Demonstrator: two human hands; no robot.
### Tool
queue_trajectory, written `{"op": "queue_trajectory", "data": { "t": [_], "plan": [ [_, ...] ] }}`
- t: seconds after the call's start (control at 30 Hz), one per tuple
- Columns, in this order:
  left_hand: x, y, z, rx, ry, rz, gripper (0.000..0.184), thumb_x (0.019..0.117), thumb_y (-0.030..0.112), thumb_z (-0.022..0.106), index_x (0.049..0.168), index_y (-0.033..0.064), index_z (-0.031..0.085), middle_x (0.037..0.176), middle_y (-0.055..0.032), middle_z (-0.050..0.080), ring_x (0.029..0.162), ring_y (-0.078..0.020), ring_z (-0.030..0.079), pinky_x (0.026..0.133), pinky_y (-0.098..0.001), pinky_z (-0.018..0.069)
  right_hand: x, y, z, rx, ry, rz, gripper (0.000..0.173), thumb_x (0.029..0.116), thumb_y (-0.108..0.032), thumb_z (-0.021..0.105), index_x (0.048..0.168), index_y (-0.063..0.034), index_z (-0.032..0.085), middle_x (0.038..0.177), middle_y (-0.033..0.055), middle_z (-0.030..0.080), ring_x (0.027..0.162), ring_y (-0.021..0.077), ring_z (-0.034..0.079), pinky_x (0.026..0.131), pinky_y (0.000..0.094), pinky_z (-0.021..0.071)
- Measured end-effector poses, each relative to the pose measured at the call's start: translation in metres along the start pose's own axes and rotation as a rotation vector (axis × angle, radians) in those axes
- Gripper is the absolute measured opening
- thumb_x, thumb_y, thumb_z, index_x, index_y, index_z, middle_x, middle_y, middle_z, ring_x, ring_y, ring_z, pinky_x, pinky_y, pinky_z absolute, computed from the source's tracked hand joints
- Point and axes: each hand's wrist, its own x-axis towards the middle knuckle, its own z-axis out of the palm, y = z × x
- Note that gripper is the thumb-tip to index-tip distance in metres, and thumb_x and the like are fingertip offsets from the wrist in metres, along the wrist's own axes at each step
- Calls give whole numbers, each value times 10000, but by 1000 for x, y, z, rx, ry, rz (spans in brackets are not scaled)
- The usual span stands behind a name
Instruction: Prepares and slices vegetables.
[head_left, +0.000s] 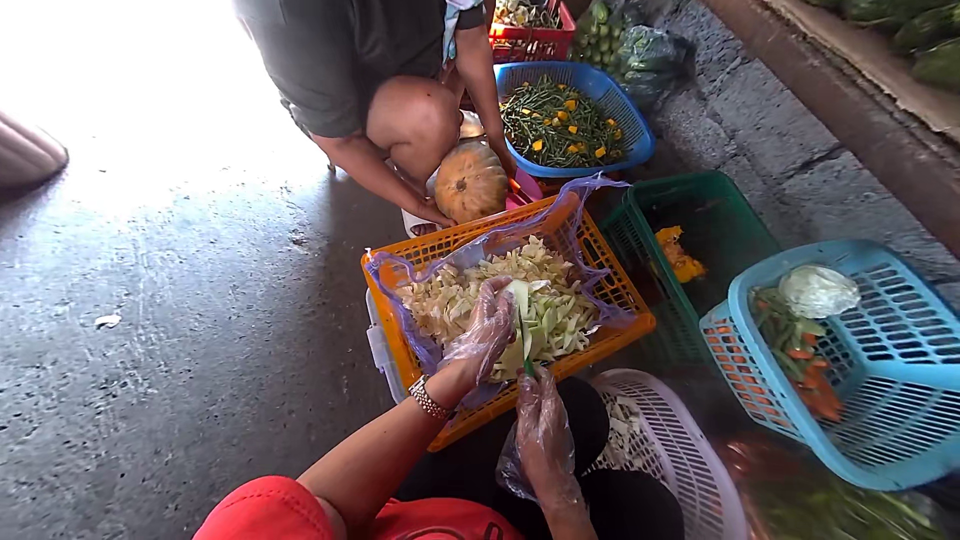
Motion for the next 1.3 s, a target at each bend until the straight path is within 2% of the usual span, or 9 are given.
{"op": "queue_trajectory", "data": {
  "t": [0.27, 0.47, 0.53, 0.67, 0.77, 0.9, 1.07, 1.17, 1.3],
  "plan": [
    [-4, 0, 4, 64, -20, 0, 340, 1108, 170, 370, 1413, 32, 430, 967, -81, 554, 651, -65, 508, 588, -220, 450, 12, -2, -2, -4, -34, 65, 361, 1070, -168, 438, 1268, 89, 598, 1006, 214, 688, 923, 269, 676, 861, 427, 531],
    [-11, 2, 8, 101, -44, -7, 355, 1113, 173, 342, 1428, 34, 428, 1078, -101, 563, 706, -71, 525, 618, -231, 461, 56, 5, -8, 115, -262, 299, 404, 1107, -144, 359, 1408, 91, 490, 1369, 259, 572, 1273, 283, 559, 1101, 411, 412],
    [-9, 4, 5, 117, -46, 3, 363, 1115, 177, 329, 1436, 38, 424, 1094, -108, 568, 729, -77, 534, 644, -238, 467, 56, 7, -11, 140, -250, 287, 377, 1103, -126, 352, 1368, 78, 525, 1312, 226, 600, 1188, 234, 588, 1042, 368, 452],
    [1, -2, -2, 74, -38, 25, 365, 1116, 181, 318, 1443, 43, 403, 1011, -76, 551, 679, -54, 515, 606, -207, 455, 19, 1, -12, 118, -106, 65, 388, 1081, -190, 362, 1229, 77, 601, 848, 104, 607, 704, 129, 555, 691, 324, 502],
    [0, -1, 3, 96, -36, 12, 374, 1118, 176, 319, 1466, 60, 392, 1063, -102, 567, 747, -76, 535, 651, -233, 464, -1, 0, -9, 65, -48, 13, 355, 1065, -177, 422, 1231, 74, 611, 850, 119, 646, 699, 137, 595, 689, 318, 525],
    [-1, -2, 8, 152, -30, 48, 364, 1114, 164, 333, 1445, 36, 413, 1081, -123, 578, 775, -92, 548, 667, -251, 471, -1, 1, -8, 22, -28, 43, 356, 1062, -167, 448, 1254, 88, 605, 959, 194, 688, 848, 226, 669, 805, 389, 544],
    [-1, -1, 7, 188, -22, 53, 366, 1115, 179, 333, 1440, 34, 418, 1075, -130, 574, 784, -106, 544, 698, -265, 473, 4, -1, -5, 35, -39, 44, 354, 1066, -141, 435, 1260, 106, 597, 986, 207, 684, 890, 238, 668, 843, 389, 536],
    [-4, -2, 8, 197, -42, 51, 369, 1111, 172, 343, 1436, 14, 417, 1128, -150, 585, 839, -121, 569, 747, -283, 493, 24, -6, -7, 52, -119, 136, 372, 1083, -107, 399, 1328, 129, 548, 1175, 272, 664, 1099, 313, 655, 999, 437, 490],
    [-9, -3, 12, 226, -70, 80, 372, 1110, 162, 344, 1435, 4, 432, 1247, -179, 578, 957, -141, 588, 827, -297, 496, 57, 7, -7, 154, -286, 273, 411, 1106, -128, 350, 1423, 104, 469, 1410, 270, 540, 1315, 276, 529, 1134, 390, 382]
  ]
}}
